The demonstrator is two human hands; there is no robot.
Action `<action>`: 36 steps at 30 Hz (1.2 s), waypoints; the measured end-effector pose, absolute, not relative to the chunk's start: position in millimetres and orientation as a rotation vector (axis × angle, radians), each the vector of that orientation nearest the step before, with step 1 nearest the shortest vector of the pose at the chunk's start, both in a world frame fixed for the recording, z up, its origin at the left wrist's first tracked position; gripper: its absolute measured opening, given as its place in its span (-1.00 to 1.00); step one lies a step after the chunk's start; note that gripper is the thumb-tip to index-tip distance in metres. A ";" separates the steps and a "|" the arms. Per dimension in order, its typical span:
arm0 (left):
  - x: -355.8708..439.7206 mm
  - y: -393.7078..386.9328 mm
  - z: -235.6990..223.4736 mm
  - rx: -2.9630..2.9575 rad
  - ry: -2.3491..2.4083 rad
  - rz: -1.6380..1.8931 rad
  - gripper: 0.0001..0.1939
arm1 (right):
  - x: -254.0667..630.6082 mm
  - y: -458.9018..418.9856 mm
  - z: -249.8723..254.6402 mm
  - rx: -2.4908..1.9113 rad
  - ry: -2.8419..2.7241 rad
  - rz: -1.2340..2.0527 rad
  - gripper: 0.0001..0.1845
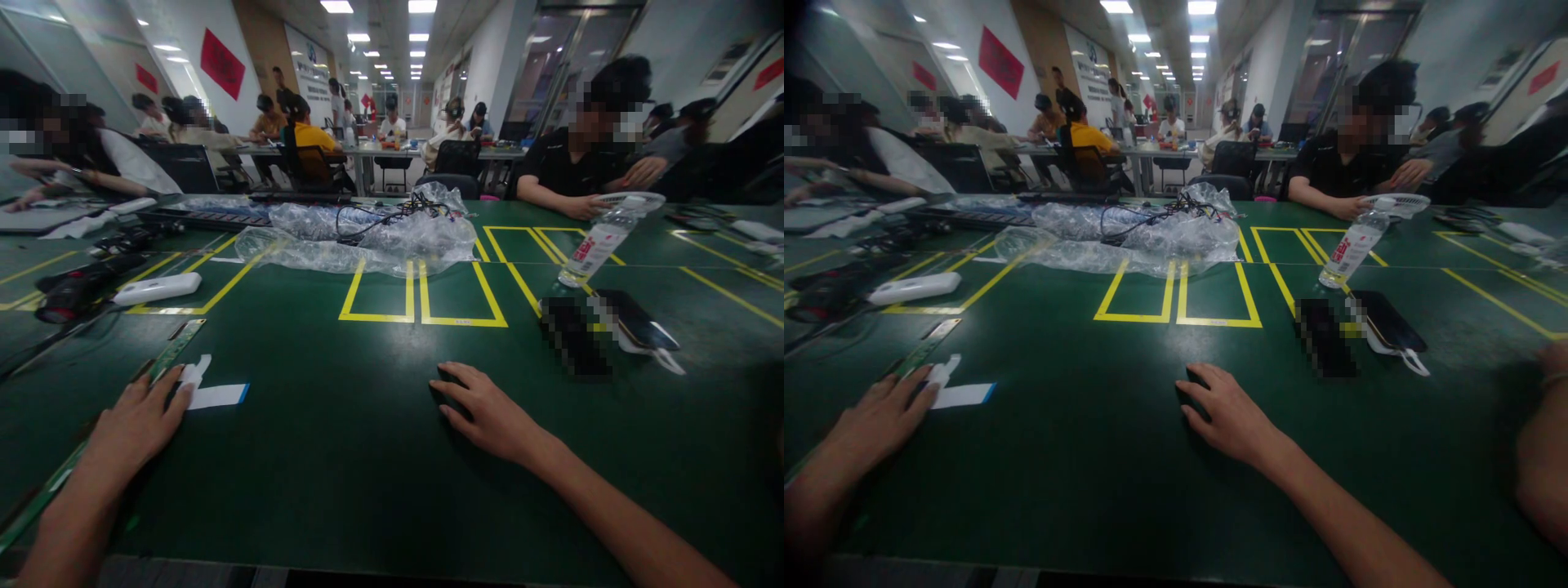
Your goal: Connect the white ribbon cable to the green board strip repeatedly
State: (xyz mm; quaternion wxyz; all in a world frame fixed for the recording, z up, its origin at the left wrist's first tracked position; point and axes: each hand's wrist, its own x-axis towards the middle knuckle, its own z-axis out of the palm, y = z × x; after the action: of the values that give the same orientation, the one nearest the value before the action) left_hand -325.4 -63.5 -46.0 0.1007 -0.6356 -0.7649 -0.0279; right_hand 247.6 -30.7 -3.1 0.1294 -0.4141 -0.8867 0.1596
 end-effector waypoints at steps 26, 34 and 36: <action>-16.9 -6.4 -17.0 -2.949 -1.173 -0.126 -0.33 | 245.5 -27.2 -3.7 -1.269 -2.539 0.389 -0.48; -13.4 -5.2 -20.0 -2.999 -1.175 -0.309 -0.56 | 246.0 -26.7 -11.6 -1.259 -2.579 0.312 -0.46; -13.3 -6.0 -19.3 -3.001 -1.198 -0.346 -0.55 | 246.4 -27.0 -11.1 -1.266 -2.583 0.315 -0.46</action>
State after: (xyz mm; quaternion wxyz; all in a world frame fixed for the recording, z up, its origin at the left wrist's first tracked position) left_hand -13.3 -6.0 -19.3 -0.0540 -0.9221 -0.3681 -0.1062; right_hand 246.4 -27.0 -11.1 0.1237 -0.4340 -0.8858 0.1079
